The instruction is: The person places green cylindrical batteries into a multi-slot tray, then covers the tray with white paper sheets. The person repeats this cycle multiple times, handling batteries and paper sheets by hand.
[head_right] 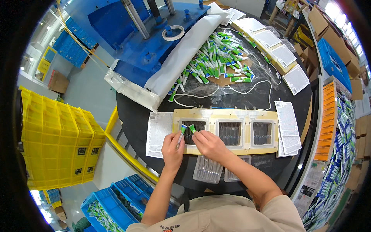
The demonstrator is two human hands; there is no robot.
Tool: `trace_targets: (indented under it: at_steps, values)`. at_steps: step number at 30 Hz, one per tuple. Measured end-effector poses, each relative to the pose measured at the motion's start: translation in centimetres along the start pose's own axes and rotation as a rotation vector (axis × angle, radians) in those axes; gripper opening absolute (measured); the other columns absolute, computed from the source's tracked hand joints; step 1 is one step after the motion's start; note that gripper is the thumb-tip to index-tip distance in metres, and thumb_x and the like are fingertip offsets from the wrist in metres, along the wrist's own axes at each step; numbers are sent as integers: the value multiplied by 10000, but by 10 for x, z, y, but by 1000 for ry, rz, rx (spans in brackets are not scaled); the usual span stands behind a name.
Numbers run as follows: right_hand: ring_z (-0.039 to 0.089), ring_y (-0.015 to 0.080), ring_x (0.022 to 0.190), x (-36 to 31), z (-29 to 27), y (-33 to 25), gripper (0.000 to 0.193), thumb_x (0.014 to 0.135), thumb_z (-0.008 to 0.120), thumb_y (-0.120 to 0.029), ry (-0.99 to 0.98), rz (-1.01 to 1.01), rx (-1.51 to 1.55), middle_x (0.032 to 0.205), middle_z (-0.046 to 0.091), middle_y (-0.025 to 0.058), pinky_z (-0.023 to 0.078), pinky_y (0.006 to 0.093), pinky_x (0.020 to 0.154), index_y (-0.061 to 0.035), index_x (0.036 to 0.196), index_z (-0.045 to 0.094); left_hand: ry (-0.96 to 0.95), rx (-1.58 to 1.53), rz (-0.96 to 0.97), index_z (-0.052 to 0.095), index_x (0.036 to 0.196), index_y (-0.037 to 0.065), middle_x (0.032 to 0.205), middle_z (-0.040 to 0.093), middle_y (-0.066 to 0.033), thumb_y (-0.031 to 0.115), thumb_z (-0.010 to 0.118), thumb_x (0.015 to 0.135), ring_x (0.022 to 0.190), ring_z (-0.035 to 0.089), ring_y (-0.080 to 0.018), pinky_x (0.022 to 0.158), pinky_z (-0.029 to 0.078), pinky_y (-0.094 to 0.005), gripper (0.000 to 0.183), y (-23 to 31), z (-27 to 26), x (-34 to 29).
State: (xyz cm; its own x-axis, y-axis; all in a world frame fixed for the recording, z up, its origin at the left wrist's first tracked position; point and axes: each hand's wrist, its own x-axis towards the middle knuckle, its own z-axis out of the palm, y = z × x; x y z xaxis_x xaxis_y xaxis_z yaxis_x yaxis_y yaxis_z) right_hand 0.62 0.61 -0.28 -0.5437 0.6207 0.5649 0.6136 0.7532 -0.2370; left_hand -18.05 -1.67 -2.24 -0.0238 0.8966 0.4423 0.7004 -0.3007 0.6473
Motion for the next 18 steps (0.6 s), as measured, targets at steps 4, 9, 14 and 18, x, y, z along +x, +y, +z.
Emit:
trace_targets:
  at_steps: [4, 9, 14, 18]
  values:
    - [626, 241, 754, -3, 6, 2, 259, 759, 696, -32, 101, 155, 21, 882, 641, 103, 542, 328, 647, 47, 1005, 691, -83, 93, 116, 712, 1129, -5, 1038, 638, -144, -35, 709, 797, 925, 644, -309, 787, 545, -391, 333, -5, 2, 3]
    - [616, 244, 691, -5, 24, -11, 197, 790, 767, -36, 116, 217, -54, 812, 643, 80, 523, 343, 593, 12, 972, 710, -288, 143, 279, 674, 1190, -17, 1090, 624, -150, 18, 637, 830, 1037, 613, -318, 884, 503, -400, 364, -13, -5, 9]
    - [598, 269, 698, 0, 41, -31, 231, 796, 748, -112, 70, 369, -27, 760, 597, 93, 502, 371, 615, 10, 985, 697, -342, 117, 286, 657, 1233, 3, 1179, 644, -124, 24, 660, 822, 1116, 606, -293, 979, 465, -423, 411, -15, -10, 8]
    - [601, 241, 778, 3, 40, -34, 230, 815, 753, -167, 31, 413, -59, 779, 587, 81, 490, 358, 649, -3, 961, 684, -337, 143, 292, 646, 1259, 12, 1274, 647, -100, 37, 675, 836, 1195, 593, -268, 1067, 422, -455, 426, -19, -12, 7]
